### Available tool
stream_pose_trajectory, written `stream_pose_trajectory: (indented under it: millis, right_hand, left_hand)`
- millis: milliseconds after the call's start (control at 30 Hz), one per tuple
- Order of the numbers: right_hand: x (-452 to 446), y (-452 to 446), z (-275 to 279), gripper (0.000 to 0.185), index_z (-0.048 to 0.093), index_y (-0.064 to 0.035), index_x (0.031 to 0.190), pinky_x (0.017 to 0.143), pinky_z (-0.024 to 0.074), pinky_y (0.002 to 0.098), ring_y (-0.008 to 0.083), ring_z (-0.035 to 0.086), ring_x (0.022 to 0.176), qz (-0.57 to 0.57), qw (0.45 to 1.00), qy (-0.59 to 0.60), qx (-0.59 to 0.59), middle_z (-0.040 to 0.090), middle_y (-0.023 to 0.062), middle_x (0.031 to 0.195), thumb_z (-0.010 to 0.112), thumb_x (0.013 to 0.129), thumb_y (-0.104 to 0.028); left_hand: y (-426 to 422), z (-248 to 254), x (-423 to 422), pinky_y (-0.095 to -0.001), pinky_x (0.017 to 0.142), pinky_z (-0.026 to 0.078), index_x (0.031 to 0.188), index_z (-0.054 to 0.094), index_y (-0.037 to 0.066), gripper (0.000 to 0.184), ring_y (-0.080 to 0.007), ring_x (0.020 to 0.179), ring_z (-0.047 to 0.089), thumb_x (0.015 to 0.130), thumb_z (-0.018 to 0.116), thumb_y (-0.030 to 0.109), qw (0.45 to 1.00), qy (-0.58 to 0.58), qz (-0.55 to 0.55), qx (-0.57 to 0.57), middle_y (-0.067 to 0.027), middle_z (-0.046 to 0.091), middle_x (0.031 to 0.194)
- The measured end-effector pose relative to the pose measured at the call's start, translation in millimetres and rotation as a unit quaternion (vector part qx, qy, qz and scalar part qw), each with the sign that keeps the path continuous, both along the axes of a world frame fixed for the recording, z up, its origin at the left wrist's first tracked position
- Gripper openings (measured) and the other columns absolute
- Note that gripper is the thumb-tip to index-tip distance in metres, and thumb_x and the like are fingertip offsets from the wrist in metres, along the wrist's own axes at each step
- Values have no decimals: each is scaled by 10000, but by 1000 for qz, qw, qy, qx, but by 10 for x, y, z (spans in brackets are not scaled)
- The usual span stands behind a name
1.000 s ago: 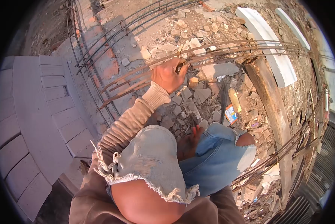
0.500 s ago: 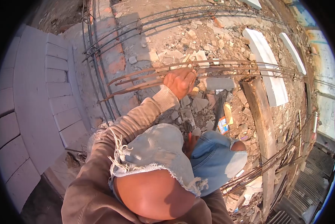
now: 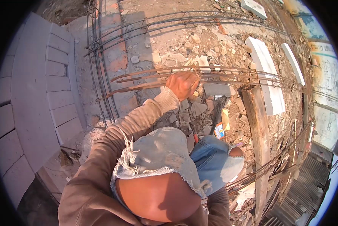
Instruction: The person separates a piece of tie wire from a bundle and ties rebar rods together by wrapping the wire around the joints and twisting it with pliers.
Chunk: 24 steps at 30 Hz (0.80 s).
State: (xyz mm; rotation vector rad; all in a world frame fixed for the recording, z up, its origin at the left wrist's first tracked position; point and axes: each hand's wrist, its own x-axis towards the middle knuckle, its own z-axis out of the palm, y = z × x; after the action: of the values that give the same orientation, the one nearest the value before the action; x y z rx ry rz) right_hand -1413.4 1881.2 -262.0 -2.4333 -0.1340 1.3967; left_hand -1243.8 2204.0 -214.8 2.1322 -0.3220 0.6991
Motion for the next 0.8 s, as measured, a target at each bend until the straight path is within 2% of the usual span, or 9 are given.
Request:
stream_pose_trajectory:
  millis: [67,133,167,233,300,433,500,533,800]
  right_hand:
    - [295,-240,232,366,661,-162,1205,897,442,463,331,540,1073,85,984,-139,-64,592,84,1191,661,850,-252]
    - [652,-311,716,384,657,-161,1218,924,414,485,335,500,1113,129,937,-296,-134,554,80,1225,656,847,-260]
    - [835,-291,997,399,653,-158,1230,950,386,505,335,461,1150,141,901,-374,-172,517,76,1259,649,847,-269]
    - [1220,148,1666,534,603,-153,1297,952,378,487,304,481,1191,246,786,-505,-257,535,86,1267,671,767,-162]
    - [1586,324,1893,394,626,-113,1244,992,353,528,295,449,1226,300,714,-579,-255,480,46,1362,613,885,-276]
    - [1967,732,2073,383,615,-106,1249,1059,318,578,295,407,1309,357,684,-579,-264,415,18,1453,600,897,-257]
    - [2021,923,2047,376,593,-99,1281,1150,174,609,312,290,1426,361,717,-540,-253,303,10,1556,537,916,-172]
    - [2043,984,2019,374,588,-98,1282,1151,181,610,316,256,1449,381,702,-545,-258,239,9,1591,524,926,-193]
    - [2180,1101,1986,368,623,-80,1234,1133,210,629,327,257,1440,432,686,-560,-171,245,-2,1584,547,919,-253]
  left_hand:
    - [-8,10,-3,-397,565,531,837,661,37,127,-309,678,669,771,750,99,1000,1,6,-9,-108,684,792]
    - [-30,-4,-22,-394,564,531,836,663,37,125,-308,677,669,772,750,100,1000,4,11,-20,-108,688,801]
    - [-30,-19,-17,-388,564,531,831,663,32,123,-301,680,670,772,751,92,1000,1,10,-15,-110,692,809]
    - [-38,-48,-13,-382,564,531,827,662,28,120,-295,682,672,771,753,85,1000,-3,8,-10,-113,696,817]
    - [-42,-79,-8,-366,557,526,826,657,19,123,-271,685,672,770,757,65,997,-62,25,30,-115,704,840]
    - [-46,-83,-9,-354,547,518,854,656,12,134,-256,683,668,773,756,48,995,-83,37,49,-120,708,858]
    - [-35,-102,1,-352,555,512,913,660,6,185,-253,698,662,757,754,36,993,-107,31,44,-122,708,898]
    - [-27,-97,-10,-352,555,512,913,660,6,185,-253,698,662,757,754,36,993,-104,32,44,-122,708,898]
    - [-28,-113,-47,-368,633,524,982,657,0,283,-267,781,664,712,740,6,996,-73,17,52,-127,695,978]
